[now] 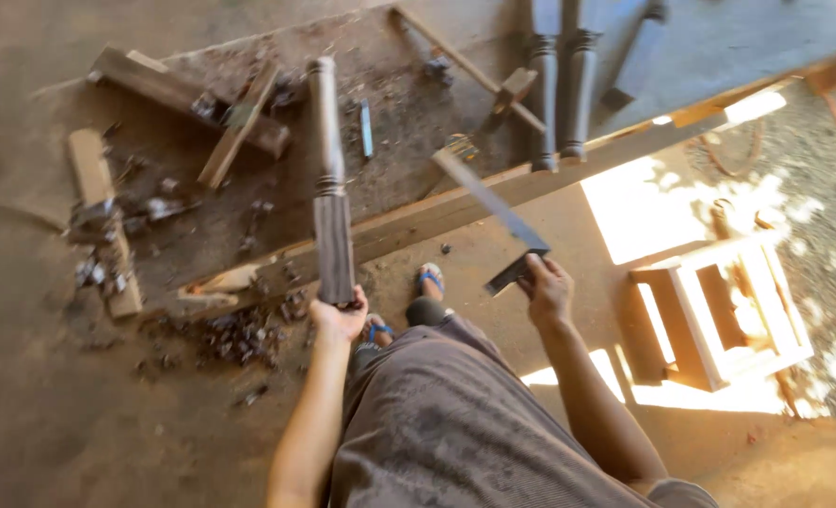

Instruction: Measuring and marking wooden table legs using a square and tape measure in a workshop.

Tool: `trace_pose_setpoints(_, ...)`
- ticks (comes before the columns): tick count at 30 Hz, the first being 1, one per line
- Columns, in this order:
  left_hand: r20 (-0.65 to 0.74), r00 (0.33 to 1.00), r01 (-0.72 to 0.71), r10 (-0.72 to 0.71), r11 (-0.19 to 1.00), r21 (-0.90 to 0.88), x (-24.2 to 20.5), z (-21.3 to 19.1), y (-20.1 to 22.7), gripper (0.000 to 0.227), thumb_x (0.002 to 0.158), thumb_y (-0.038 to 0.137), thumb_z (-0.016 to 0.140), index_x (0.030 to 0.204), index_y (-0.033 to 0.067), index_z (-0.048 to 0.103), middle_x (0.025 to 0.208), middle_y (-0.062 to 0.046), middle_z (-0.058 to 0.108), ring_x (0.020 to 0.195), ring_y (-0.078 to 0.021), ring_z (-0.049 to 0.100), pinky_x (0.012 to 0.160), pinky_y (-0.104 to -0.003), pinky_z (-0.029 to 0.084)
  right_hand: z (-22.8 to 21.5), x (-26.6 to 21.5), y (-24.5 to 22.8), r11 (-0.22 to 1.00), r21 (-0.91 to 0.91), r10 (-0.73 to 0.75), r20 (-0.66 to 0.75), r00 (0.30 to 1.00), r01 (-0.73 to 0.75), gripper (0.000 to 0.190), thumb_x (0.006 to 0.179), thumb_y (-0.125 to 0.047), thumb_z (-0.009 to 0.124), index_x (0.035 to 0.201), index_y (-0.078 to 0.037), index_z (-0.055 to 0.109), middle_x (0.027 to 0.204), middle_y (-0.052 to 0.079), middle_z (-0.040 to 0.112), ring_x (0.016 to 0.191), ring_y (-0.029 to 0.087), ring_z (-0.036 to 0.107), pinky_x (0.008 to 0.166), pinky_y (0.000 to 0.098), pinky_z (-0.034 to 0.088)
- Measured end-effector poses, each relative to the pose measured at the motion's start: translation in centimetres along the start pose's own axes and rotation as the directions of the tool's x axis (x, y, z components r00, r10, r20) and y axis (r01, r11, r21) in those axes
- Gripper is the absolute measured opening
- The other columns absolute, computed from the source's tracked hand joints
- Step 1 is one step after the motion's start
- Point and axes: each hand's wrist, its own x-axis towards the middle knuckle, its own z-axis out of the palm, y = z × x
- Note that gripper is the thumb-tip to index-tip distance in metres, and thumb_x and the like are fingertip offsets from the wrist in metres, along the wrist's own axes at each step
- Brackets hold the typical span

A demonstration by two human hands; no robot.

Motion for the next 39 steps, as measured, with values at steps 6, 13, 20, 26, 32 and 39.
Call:
trace_pose_setpoints(6,-0.079,0.996,-0.04,0.045,0.998,0.054,1.8,-2.2,0.2,0.071,0.1,0.058,0.028,0.121,-0.0003,0.062,0.102,-0.02,0.066,0.091,-0.0305,0.067,0.076,-0.039,0.053,-2.3,4.5,-2.1,0.992,0.125,0.018,-0.012,1.0,-0.016,0.009,0.1,-0.013,0.066,0.107,-0.007,0.067,0.094,0.003,0.072,0.083,0.017,0.073,0.071,0.0315,0.063)
trace_pose_setpoints(13,-0.314,0.91,-0.147,0.271,0.918,0.369,-2.1,0.3,0.6,0.082,0.094,0.077,0.025,0.143,0.0135,0.044,0.128,-0.019,0.06,0.117,-0.0331,0.062,0.1,-0.047,0.05,-4.3,13.5,-6.7,0.972,0.237,-0.03,0.131,0.991,-0.002,0.01,0.104,-0.012,0.064,0.113,-0.007,0.065,0.1,0.004,0.071,0.09,0.018,0.072,0.082,0.035,0.062)
trace_pose_setpoints(20,-0.344,0.215,-0.393,0.914,0.404,0.826,-0.8,-4.8,0.9,0.068,0.104,0.069,0.037,0.137,0.0114,0.052,0.136,-0.011,0.055,0.121,-0.0307,0.052,0.103,-0.049,0.041,-8.9,23.1,-12.8,0.942,0.335,-0.047,0.202,0.978,-0.024,0.015,0.108,-0.015,0.056,0.113,-0.002,0.062,0.109,0.007,0.07,0.105,0.021,0.07,0.102,0.0382,0.06)
trace_pose_setpoints(26,0.152,-0.089,-0.328,0.984,-0.173,0.929,-1.1,3.8,-6.4,0.03,0.109,0.032,0.067,0.12,0.0046,0.064,0.118,-0.013,0.064,0.109,-0.0263,0.062,0.096,-0.04,0.052,-17.6,35.2,-14.5,0.866,0.499,-0.104,0.097,0.99,0.042,0.015,0.108,-0.014,0.061,0.117,-0.002,0.064,0.109,0.007,0.07,0.102,0.018,0.069,0.098,0.0312,0.059)
trace_pose_setpoints(32,0.611,-0.039,-0.162,0.79,-0.609,0.777,-0.6,14.3,-13.9,0.027,0.107,0.021,0.073,0.126,0.0024,0.065,0.126,-0.018,0.062,0.122,-0.0355,0.056,0.107,-0.048,0.045,-15.2,38.8,-17.8,0.869,0.495,0.015,-0.03,0.999,0.002,0.01,0.104,-0.013,0.065,0.112,-0.007,0.064,0.105,0.004,0.07,0.096,0.018,0.07,0.082,0.0291,0.061)
trace_pose_setpoints(39,0.815,0.123,-0.467,0.566,-0.692,0.551,7.1,26.0,-17.1,0.033,0.096,0.017,0.074,0.125,0.0024,0.066,0.118,-0.017,0.064,0.112,-0.0348,0.061,0.1,-0.045,0.05,-17.5,45.5,-19.6,0.928,0.36,0.002,-0.252,0.968,0.092,0.015,0.098,-0.007,0.067,0.112,-0.008,0.061,0.104,0.004,0.066,0.091,0.023,0.071,0.076,0.0322,0.06)
